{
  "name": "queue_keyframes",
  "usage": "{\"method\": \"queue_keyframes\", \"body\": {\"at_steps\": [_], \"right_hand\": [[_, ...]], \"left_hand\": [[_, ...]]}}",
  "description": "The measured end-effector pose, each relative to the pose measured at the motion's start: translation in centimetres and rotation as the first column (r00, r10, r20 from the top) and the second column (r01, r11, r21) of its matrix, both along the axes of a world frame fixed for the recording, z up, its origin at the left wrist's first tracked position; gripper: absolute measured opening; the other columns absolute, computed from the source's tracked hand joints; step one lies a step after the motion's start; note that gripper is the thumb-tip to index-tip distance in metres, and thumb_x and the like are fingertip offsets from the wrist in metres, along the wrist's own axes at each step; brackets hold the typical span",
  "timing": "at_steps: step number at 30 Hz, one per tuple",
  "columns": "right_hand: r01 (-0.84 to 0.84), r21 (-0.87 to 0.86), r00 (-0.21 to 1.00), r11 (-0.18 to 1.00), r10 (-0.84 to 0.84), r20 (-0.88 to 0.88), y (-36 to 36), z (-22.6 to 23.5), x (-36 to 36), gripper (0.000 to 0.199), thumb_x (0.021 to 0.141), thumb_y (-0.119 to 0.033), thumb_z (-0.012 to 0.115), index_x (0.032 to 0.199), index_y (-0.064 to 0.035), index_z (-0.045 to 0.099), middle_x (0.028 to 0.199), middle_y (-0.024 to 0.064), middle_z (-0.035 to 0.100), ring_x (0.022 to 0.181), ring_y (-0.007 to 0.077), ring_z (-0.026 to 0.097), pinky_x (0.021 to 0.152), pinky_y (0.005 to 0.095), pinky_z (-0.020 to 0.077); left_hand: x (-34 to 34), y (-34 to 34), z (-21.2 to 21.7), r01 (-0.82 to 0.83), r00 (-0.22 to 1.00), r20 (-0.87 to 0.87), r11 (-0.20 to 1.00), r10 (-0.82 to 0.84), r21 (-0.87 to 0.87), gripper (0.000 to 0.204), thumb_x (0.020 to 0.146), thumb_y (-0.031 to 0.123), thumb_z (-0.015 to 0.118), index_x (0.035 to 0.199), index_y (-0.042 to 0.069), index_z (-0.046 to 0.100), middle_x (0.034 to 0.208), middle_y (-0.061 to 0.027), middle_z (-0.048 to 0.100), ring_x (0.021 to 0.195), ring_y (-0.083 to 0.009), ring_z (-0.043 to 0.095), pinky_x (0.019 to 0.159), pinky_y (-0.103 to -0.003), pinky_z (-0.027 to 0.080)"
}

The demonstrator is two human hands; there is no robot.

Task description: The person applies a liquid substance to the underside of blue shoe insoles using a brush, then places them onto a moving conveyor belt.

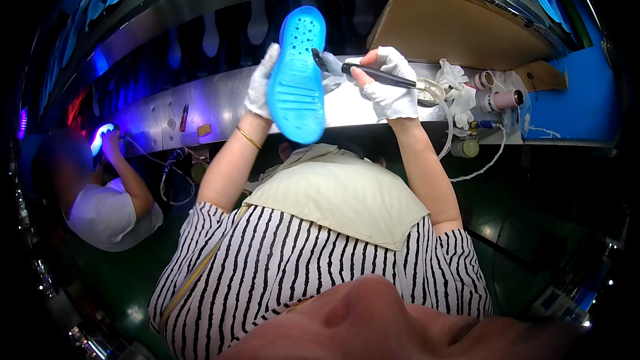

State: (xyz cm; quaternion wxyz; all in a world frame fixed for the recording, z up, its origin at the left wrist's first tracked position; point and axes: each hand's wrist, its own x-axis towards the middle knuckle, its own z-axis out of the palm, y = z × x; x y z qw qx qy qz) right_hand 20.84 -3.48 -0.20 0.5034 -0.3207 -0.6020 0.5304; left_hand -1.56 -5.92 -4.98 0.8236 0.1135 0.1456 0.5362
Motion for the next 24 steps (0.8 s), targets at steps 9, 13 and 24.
{"method": "queue_keyframes", "body": {"at_steps": [9,13,24], "right_hand": [[0.033,0.506,0.986,0.862,-0.109,0.122,0.0,2.1,-1.5,0.02,0.073,0.008,0.07,0.086,-0.0025,0.058,0.078,0.0071,0.062,0.071,0.0117,0.063,0.065,0.0239,0.0509],[0.02,0.377,0.986,0.926,-0.081,0.148,0.0,2.1,-1.1,0.024,0.074,0.008,0.068,0.093,-0.0033,0.057,0.083,0.0079,0.062,0.072,0.0137,0.063,0.07,0.0243,0.051],[-0.095,0.606,0.95,0.79,-0.11,0.293,-1.7,2.4,-1.4,0.021,0.069,0.001,0.07,0.087,-0.0076,0.063,0.08,0.0091,0.063,0.071,0.0254,0.063,0.065,0.0296,0.0512]], "left_hand": [[6.7,0.3,0.9,-0.135,0.989,-0.062,0.991,0.134,-0.02,0.074,0.089,0.065,0.041,0.14,0.011,0.036,0.131,-0.012,0.051,0.116,-0.0263,0.053,0.099,-0.042,0.045],[6.0,0.6,2.0,-0.156,0.975,-0.154,0.987,0.162,0.046,0.08,0.089,0.068,0.035,0.143,0.01,0.031,0.139,-0.0172,0.043,0.125,-0.0333,0.046,0.107,-0.047,0.037],[4.3,2.5,2.6,-0.221,0.967,-0.106,0.969,0.232,0.108,0.088,0.083,0.075,0.036,0.14,0.008,0.035,0.128,-0.0192,0.052,0.117,-0.0353,0.051,0.1,-0.05,0.042]]}}
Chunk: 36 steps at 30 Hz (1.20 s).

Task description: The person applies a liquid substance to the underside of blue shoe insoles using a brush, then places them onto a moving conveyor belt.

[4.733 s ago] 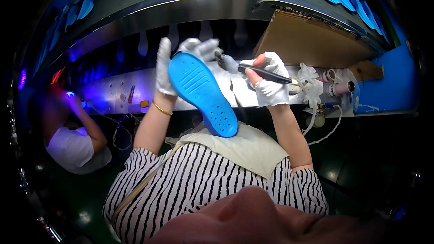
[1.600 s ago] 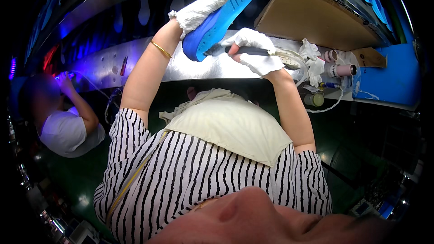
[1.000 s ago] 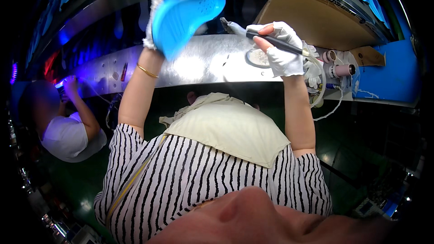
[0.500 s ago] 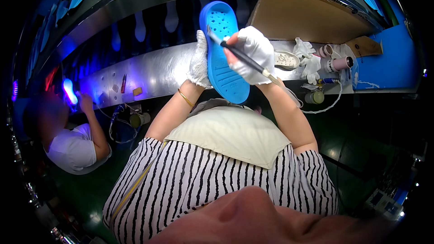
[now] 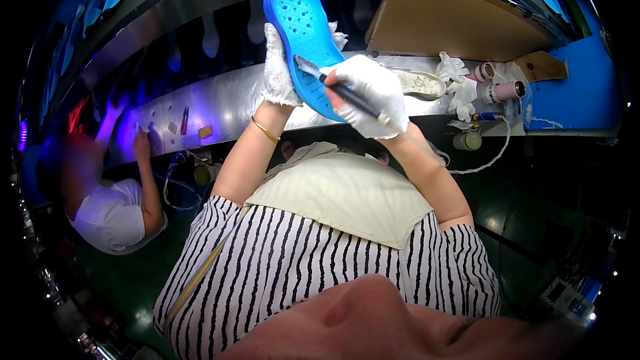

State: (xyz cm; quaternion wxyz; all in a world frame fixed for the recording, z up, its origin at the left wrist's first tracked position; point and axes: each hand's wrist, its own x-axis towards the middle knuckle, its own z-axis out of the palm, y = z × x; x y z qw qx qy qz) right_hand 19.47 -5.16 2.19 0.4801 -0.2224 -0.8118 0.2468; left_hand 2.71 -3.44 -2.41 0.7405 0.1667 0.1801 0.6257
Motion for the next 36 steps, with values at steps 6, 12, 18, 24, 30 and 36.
{"method": "queue_keyframes", "body": {"at_steps": [6,12,18,24,30,36], "right_hand": [[-0.102,-0.352,0.993,0.93,0.073,-0.095,0.0,0.2,0.6,0.018,0.072,-0.003,0.073,0.087,-0.0083,0.064,0.081,0.007,0.065,0.073,0.0185,0.065,0.067,0.0283,0.0519],[-0.11,-0.493,0.964,0.863,-0.027,-0.263,2.3,0.5,1.7,0.013,0.078,-0.003,0.073,0.088,-0.0027,0.065,0.086,0.0088,0.067,0.077,0.0131,0.064,0.07,0.0247,0.0515],[-0.176,-0.254,0.978,0.951,0.141,-0.152,0.0,0.3,0.0,0.019,0.07,0.004,0.072,0.083,-0.0047,0.061,0.079,0.0097,0.063,0.073,0.0201,0.063,0.067,0.03,0.0498],[-0.126,-0.455,0.96,0.882,-0.007,-0.279,0.0,-0.3,0.5,0.018,0.071,0.002,0.073,0.083,-0.0028,0.062,0.081,0.0108,0.063,0.073,0.0188,0.063,0.068,0.0268,0.0504],[-0.254,-0.593,0.957,0.764,0.112,-0.266,-0.6,-0.4,-0.6,0.013,0.079,0.009,0.065,0.086,-0.0017,0.061,0.09,0.0102,0.066,0.078,0.0145,0.064,0.071,0.0263,0.0521],[-0.235,-0.391,0.962,0.89,0.155,-0.224,0.3,-1.0,0.2,0.019,0.073,0.01,0.069,0.085,-0.0026,0.062,0.091,0.01,0.066,0.082,0.0143,0.063,0.073,0.0284,0.052]], "left_hand": [[-1.2,0.5,1.0,-0.003,0.995,0.099,1.0,0.003,-0.005,0.089,0.079,0.076,0.043,0.134,0.006,0.042,0.124,-0.0169,0.055,0.114,-0.0354,0.054,0.101,-0.051,0.043],[0.6,-2.1,2.2,0.113,0.851,0.482,0.969,-0.207,0.218,0.101,0.078,0.082,0.033,0.146,0.008,0.025,0.142,-0.0189,0.038,0.128,-0.0364,0.041,0.106,-0.052,0.035],[1.0,-1.1,2.8,-0.008,1.0,-0.011,0.989,0.009,0.145,0.099,0.079,0.08,0.035,0.146,0.008,0.025,0.144,-0.0185,0.036,0.126,-0.0382,0.043,0.105,-0.053,0.037],[0.6,-0.9,3.2,-0.065,0.997,0.045,0.97,0.056,0.234,0.098,0.079,0.078,0.039,0.148,0.011,0.023,0.146,-0.0205,0.032,0.131,-0.0405,0.036,0.11,-0.054,0.029],[0.1,-0.5,3.6,-0.095,0.995,0.06,0.968,0.083,0.231,0.095,0.079,0.076,0.042,0.148,0.013,0.024,0.146,-0.0191,0.033,0.132,-0.0398,0.036,0.11,-0.057,0.026],[-0.1,-0.2,3.7,-0.116,0.993,0.001,0.979,0.118,0.168,0.093,0.079,0.075,0.043,0.146,0.013,0.028,0.142,-0.0188,0.04,0.126,-0.0399,0.043,0.107,-0.058,0.031]]}}
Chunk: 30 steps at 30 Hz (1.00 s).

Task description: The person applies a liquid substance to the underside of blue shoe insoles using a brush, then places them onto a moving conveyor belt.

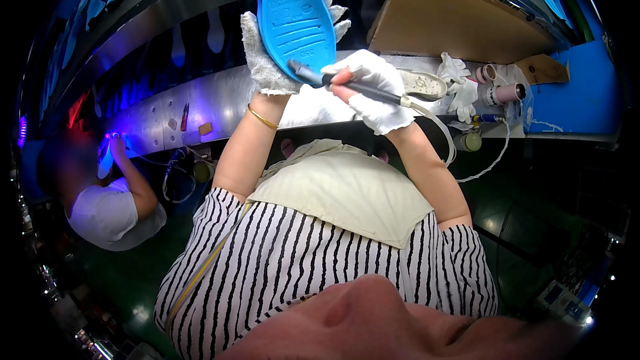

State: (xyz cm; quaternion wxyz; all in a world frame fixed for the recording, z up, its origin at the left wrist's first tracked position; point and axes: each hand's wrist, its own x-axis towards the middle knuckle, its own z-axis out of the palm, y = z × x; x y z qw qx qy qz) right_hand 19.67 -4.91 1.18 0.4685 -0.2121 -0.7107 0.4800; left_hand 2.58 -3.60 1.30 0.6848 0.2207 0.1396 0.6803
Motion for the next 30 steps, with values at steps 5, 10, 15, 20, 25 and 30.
{"method": "queue_keyframes", "body": {"at_steps": [5,10,15,20,25,30], "right_hand": [[-0.103,-0.261,0.986,0.96,0.065,-0.152,1.3,1.1,1.0,0.012,0.077,0.002,0.07,0.086,-0.0031,0.064,0.091,0.0099,0.066,0.083,0.0127,0.063,0.072,0.0254,0.0514],[-0.04,0.202,0.994,0.979,0.018,0.112,1.9,1.1,0.3,0.014,0.072,0.006,0.07,0.081,-0.0018,0.062,0.085,0.0093,0.062,0.078,0.0174,0.062,0.068,0.0278,0.0491],[-0.215,-0.206,0.958,0.955,0.247,0.146,0.7,-0.7,1.4,0.013,0.072,-0.002,0.073,0.081,-0.0041,0.065,0.08,0.0063,0.064,0.071,0.0132,0.061,0.065,0.0266,0.0483],[-0.298,-0.222,0.951,0.928,0.269,-0.151,1.2,1.4,2.2,0.015,0.073,0.009,0.068,0.083,-0.0018,0.064,0.09,0.0089,0.065,0.081,0.014,0.062,0.073,0.0261,0.0498],[-0.15,0.3,0.986,0.942,0.119,0.119,2.1,2.5,0.3,0.017,0.068,0.006,0.067,0.082,-0.0029,0.064,0.095,0.0133,0.066,0.084,0.0223,0.064,0.074,0.0309,0.0511],[-0.178,0.217,0.958,0.96,0.118,0.26,2.3,1.4,-0.1,0.017,0.068,0.006,0.068,0.082,-0.004,0.065,0.088,0.0091,0.067,0.081,0.02,0.064,0.073,0.0303,0.0522]], "left_hand": [[-1.2,0.6,-0.7,0.021,0.995,-0.099,1.0,-0.022,-0.018,0.092,0.079,0.077,0.041,0.146,0.015,0.03,0.14,-0.0188,0.043,0.123,-0.0389,0.048,0.103,-0.054,0.039],[-2.4,1.3,-0.2,0.315,0.896,0.264,0.931,-0.356,0.186,0.085,0.086,0.066,0.043,0.143,0.004,0.032,0.14,-0.0255,0.04,0.123,-0.0455,0.044,0.105,-0.056,0.035],[-3.4,1.9,0.9,0.292,0.948,0.085,0.946,-0.306,0.139,0.083,0.088,0.062,0.042,0.142,0.0,0.031,0.14,-0.0288,0.037,0.123,-0.0476,0.043,0.106,-0.06,0.03],[-3.7,1.8,1.6,0.294,0.948,-0.116,0.955,-0.296,-0.037,0.086,0.085,0.067,0.043,0.142,0.003,0.034,0.136,-0.0258,0.044,0.119,-0.0434,0.05,0.099,-0.053,0.043],[-3.7,2.5,0.6,0.129,0.924,-0.336,0.976,-0.182,-0.174,0.068,0.086,0.059,0.052,0.124,0.003,0.055,0.112,-0.0196,0.063,0.095,-0.0296,0.066,0.074,-0.04,0.058],[-3.7,3.7,0.1,0.089,0.812,-0.527,0.945,-0.252,-0.313,0.065,0.082,0.06,0.059,0.114,0.004,0.06,0.1,-0.0176,0.066,0.085,-0.0258,0.068,0.062,-0.034,0.059]]}}
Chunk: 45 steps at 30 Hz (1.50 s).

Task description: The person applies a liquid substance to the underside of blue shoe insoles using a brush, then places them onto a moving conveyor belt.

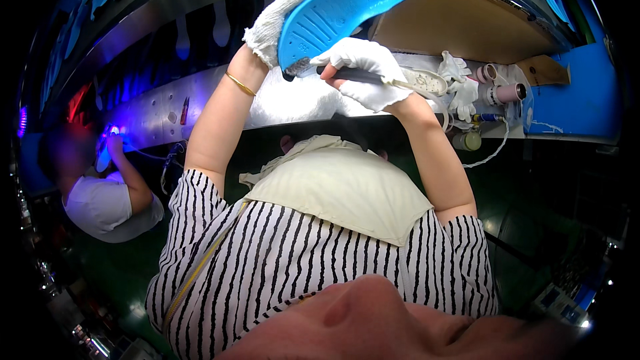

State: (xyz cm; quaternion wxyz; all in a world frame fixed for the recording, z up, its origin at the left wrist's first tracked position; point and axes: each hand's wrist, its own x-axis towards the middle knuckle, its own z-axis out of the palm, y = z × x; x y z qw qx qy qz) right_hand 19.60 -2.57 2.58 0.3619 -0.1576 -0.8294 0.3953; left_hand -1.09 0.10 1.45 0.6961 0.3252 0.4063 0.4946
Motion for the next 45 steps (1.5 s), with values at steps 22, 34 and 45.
{"method": "queue_keyframes", "body": {"at_steps": [22,34,45], "right_hand": [[0.164,-0.266,0.982,0.95,-0.182,-0.044,0.5,1.5,3.9,0.012,0.072,0.004,0.072,0.081,-0.0021,0.067,0.09,0.0095,0.069,0.085,0.0168,0.066,0.076,0.0281,0.0534],[0.289,-0.449,0.892,0.846,-0.409,-0.195,-1.5,-0.7,1.6,0.011,0.074,-0.002,0.074,0.083,-0.0034,0.068,0.081,0.0062,0.068,0.072,0.0117,0.064,0.068,0.0245,0.0511],[0.361,-0.416,0.755,0.835,-0.524,-0.395,2.4,2.1,1.5,0.014,0.075,0.003,0.074,0.088,-0.0008,0.069,0.085,0.0085,0.07,0.073,0.0123,0.065,0.067,0.023,0.0527]], "left_hand": [[1.9,-0.6,0.1,0.145,0.989,-0.016,0.987,-0.146,-0.072,0.072,0.086,0.063,0.05,0.126,0.003,0.054,0.108,-0.0194,0.064,0.088,-0.0288,0.067,0.072,-0.039,0.059],[4.3,-2.4,-2.4,0.136,0.713,0.672,0.98,-0.198,0.144,0.079,0.091,0.065,0.032,0.141,0.004,0.034,0.132,-0.0243,0.048,0.114,-0.038,0.055,0.096,-0.048,0.047],[4.7,-3.9,-2.2,0.075,0.792,0.601,0.994,-0.107,0.078,0.073,0.092,0.059,0.038,0.135,0.0,0.043,0.125,-0.0231,0.055,0.103,-0.0359,0.062,0.092,-0.046,0.05]]}}
